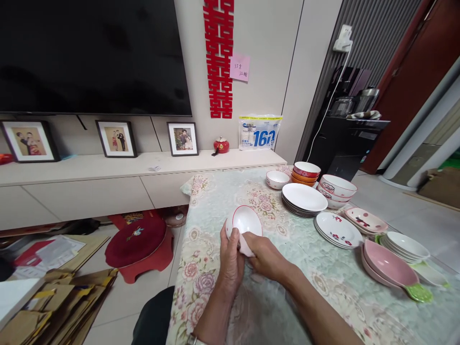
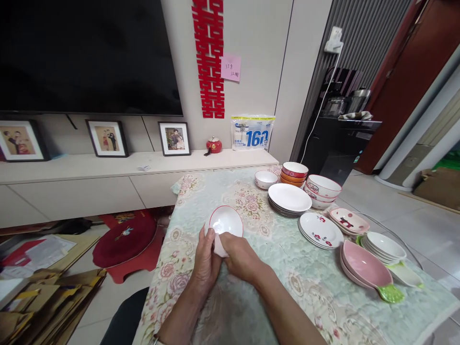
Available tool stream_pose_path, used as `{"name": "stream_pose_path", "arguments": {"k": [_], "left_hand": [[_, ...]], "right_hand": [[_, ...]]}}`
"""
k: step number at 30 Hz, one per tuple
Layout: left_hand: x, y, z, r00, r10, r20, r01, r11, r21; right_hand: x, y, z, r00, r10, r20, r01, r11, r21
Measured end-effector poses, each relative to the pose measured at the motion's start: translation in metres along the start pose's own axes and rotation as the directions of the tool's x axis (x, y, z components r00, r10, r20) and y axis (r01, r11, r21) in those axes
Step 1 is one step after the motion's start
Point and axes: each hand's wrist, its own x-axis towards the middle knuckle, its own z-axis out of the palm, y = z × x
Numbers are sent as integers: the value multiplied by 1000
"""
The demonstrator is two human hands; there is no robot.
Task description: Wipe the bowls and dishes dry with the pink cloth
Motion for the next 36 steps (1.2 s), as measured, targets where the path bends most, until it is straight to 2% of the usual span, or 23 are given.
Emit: {"name": "stream_pose_path", "arguments": {"k": [2, 5, 8, 11, 14, 17, 19, 21, 23, 27, 29, 31, 33, 36], "left_hand": [[0, 0, 0, 1000, 4, -16, -4, 1000, 0], [0, -1, 1, 999, 29, -20, -28, 999, 21], [-1, -4, 1, 1000, 26, 5, -26, 1000, 14], [0, -5, 0, 1000, 0, -21, 0, 1000, -8], [1, -4, -1, 999, 8, -33, -9, 1000, -24], [2, -3, -2, 1000, 14, -19, -14, 1000, -23], [2, -3, -2, 1000, 6, -10, -7, 1000, -16], [1, -3, -1, 1000, 19, -7, -19, 1000, -14], [0, -3, 0, 999, 40, 6, -40, 999, -17], [-1, -3, 0, 999, 38, -4, -38, 999, -10], [0, -2, -1, 999, 41, -17, -41, 999, -6], [1, -2, -1, 999, 41, -14, -41, 999, -15], [1, -2, -2, 999, 33, -6, -33, 999, -23], [-1, -2, 0, 999, 33, 14, -33, 999, -17]], "right_hand": [[0, 4, -4, 998, -26, 49, 32, 991, -128], [0, 5, -4, 999, 37, 20, -33, 978, -204], [0, 0, 2, 995, 97, -31, -100, 982, -159], [1, -4, 7, 990, 93, -102, -97, 995, -30], [1, -2, 4, 998, 28, -51, -27, 999, 21], [0, 3, -6, 998, -27, 61, 37, 985, -171], [-1, 4, -10, 998, -13, 69, 33, 955, -294], [-1, 2, -10, 998, 21, 56, -2, 946, -324], [0, -2, -5, 999, 46, 25, -39, 970, -239], [0, -10, 6, 985, 111, -134, -105, 993, 50], [0, -10, 6, 990, 87, -112, -78, 994, 83], [-1, -6, 1, 1000, 14, -10, -14, 1000, -1], [-1, -1, -4, 997, -19, 70, 30, 986, -165], [-1, 4, -8, 998, 17, 61, 7, 932, -363]]}}
